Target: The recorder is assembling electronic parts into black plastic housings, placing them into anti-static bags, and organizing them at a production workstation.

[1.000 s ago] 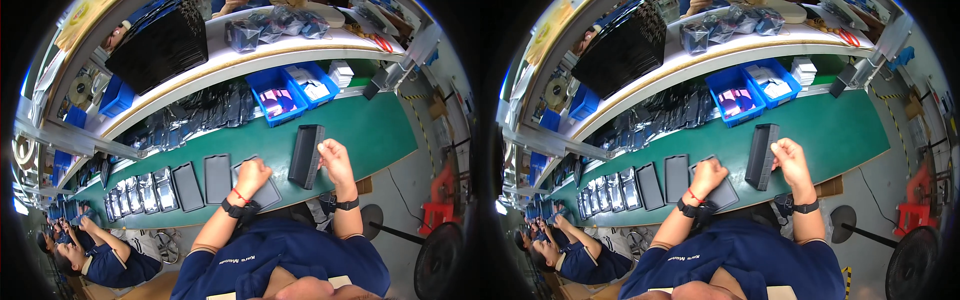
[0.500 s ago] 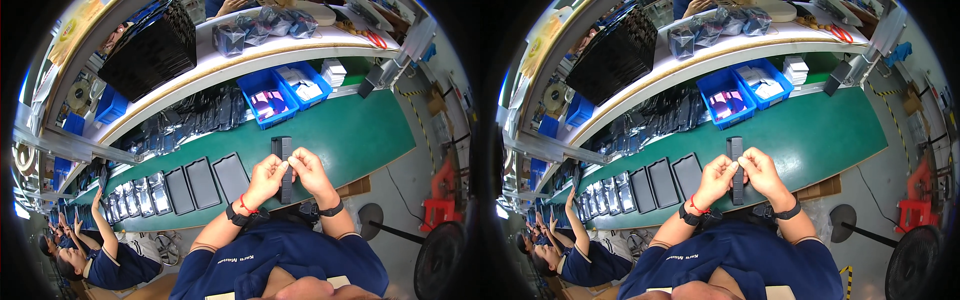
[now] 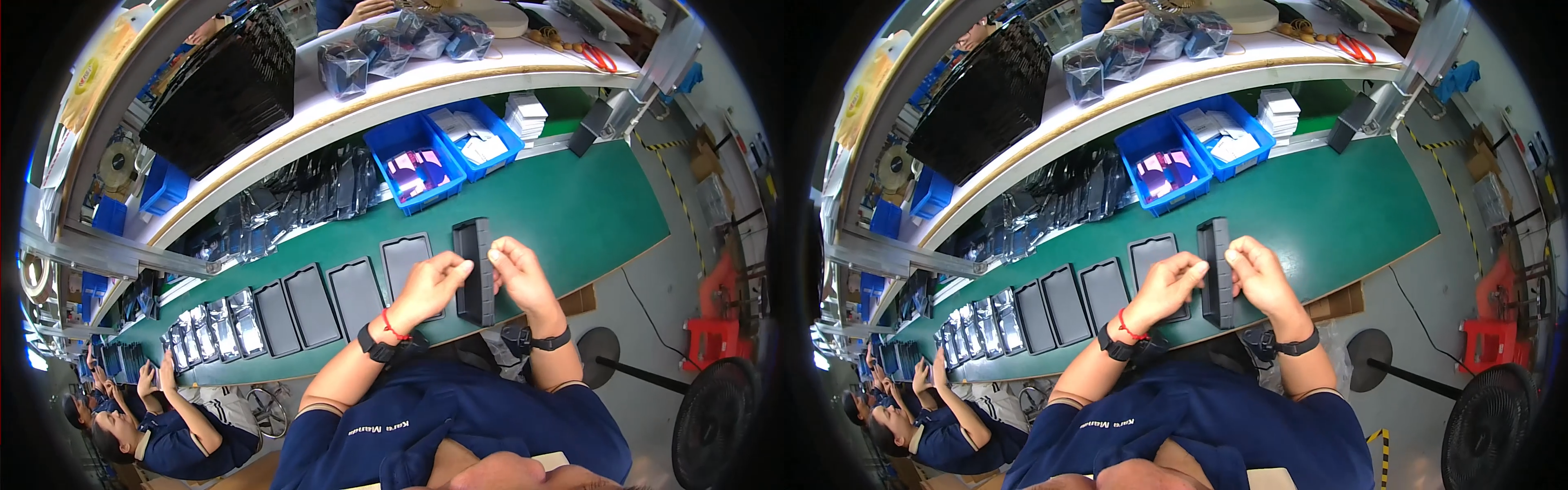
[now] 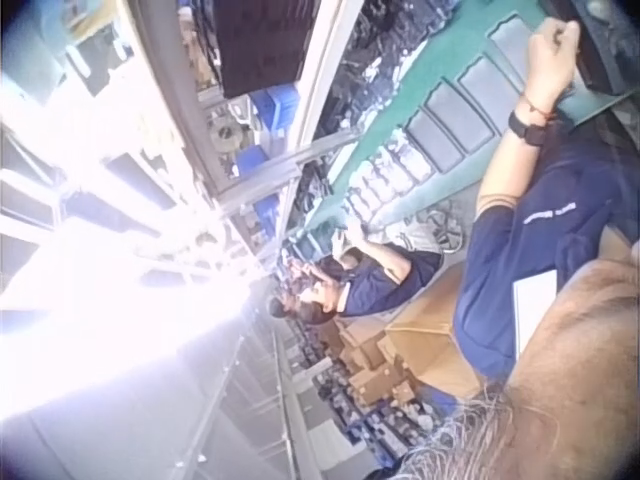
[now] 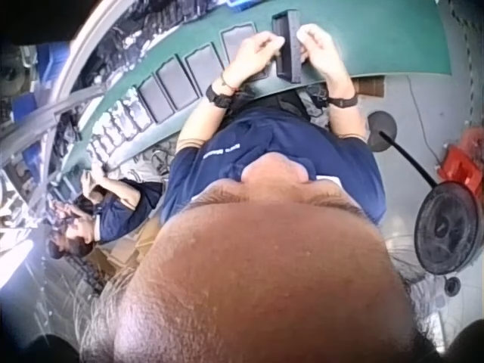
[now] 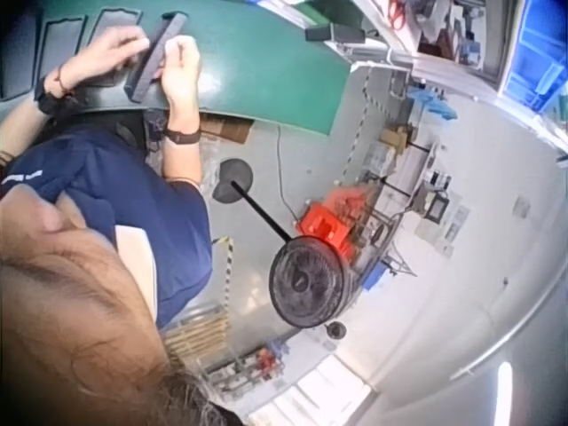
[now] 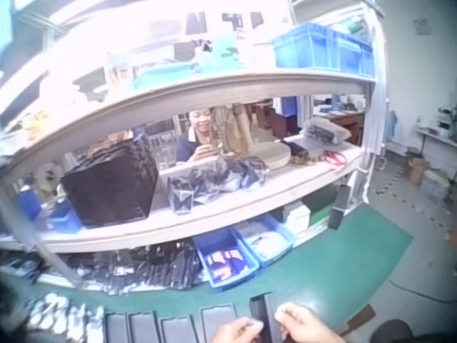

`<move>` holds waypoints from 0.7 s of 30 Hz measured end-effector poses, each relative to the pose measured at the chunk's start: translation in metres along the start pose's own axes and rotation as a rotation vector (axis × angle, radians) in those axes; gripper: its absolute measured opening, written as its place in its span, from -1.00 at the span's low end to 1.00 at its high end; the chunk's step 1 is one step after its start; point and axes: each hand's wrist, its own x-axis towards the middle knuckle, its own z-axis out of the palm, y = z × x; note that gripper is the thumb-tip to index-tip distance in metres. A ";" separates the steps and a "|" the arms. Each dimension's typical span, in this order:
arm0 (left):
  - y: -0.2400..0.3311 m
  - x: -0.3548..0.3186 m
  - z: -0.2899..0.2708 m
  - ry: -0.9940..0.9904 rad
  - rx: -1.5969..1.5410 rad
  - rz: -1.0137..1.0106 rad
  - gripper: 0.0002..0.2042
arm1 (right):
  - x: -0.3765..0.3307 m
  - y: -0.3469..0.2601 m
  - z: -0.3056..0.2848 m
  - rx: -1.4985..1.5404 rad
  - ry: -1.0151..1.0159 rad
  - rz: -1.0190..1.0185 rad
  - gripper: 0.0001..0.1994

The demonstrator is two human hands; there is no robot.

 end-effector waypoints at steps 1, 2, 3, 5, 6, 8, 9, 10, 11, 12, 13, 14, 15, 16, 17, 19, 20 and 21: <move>0.008 0.002 0.007 -0.094 -0.128 -0.083 -0.77 | -0.002 -0.004 0.004 -0.074 -0.017 -0.017 -0.88; 0.012 0.004 0.013 -0.083 -0.125 -0.086 -0.78 | -0.002 -0.003 0.006 -0.103 -0.005 -0.052 -0.88; 0.014 0.005 0.018 -0.073 -0.121 -0.090 -0.78 | -0.002 -0.002 0.006 -0.132 0.007 -0.087 -0.88; 0.014 0.006 0.023 -0.043 -0.125 -0.089 -0.77 | -0.002 0.003 0.002 -0.037 -0.004 -0.068 -0.89; 0.014 0.007 0.026 -0.013 -0.129 -0.089 -0.76 | -0.002 0.005 -0.001 0.058 -0.016 -0.049 -0.89; 0.014 0.009 0.031 0.022 -0.185 -0.082 -0.76 | -0.004 0.008 -0.006 0.086 0.056 -0.031 -0.89; 0.013 0.010 0.034 0.060 -0.239 -0.073 -0.75 | -0.005 0.010 -0.010 0.113 0.126 -0.015 -0.89; 0.012 0.012 0.037 0.064 -0.241 -0.073 -0.75 | -0.005 0.013 -0.018 0.156 0.120 -0.005 -0.88; 0.010 0.014 0.042 0.078 -0.262 -0.103 -0.75 | -0.005 0.013 -0.023 0.226 0.114 0.036 -0.89; 0.009 0.015 0.044 0.092 -0.283 -0.132 -0.75 | -0.006 0.011 -0.029 0.175 0.192 0.055 -0.89; 0.008 0.018 0.044 0.091 -0.285 -0.135 -0.75 | -0.008 0.009 -0.038 0.124 0.276 0.076 -0.89; 0.010 0.022 0.042 0.128 -0.239 -0.121 -0.74 | -0.008 0.012 -0.055 0.159 0.319 0.029 -0.89; 0.011 0.027 0.040 0.164 -0.192 -0.108 -0.73 | -0.007 0.016 -0.071 0.193 0.361 -0.018 -0.88; 0.006 0.033 0.038 0.128 -0.088 -0.145 -0.73 | -0.006 0.015 -0.078 0.254 0.383 -0.076 -0.87; -0.005 0.039 0.037 0.132 -0.092 -0.146 -0.73 | -0.009 0.010 -0.086 0.235 0.301 -0.077 -0.87; -0.015 0.052 0.038 -0.037 0.252 -0.162 -0.72 | -0.009 0.002 -0.086 0.120 0.291 -0.058 -0.87; -0.009 0.053 0.043 -0.046 0.249 -0.157 -0.72 | -0.010 -0.002 -0.082 0.087 0.286 -0.063 -0.88; -0.003 0.051 0.048 -0.062 0.239 -0.068 -0.71 | -0.010 -0.004 -0.077 0.054 0.282 -0.066 -0.89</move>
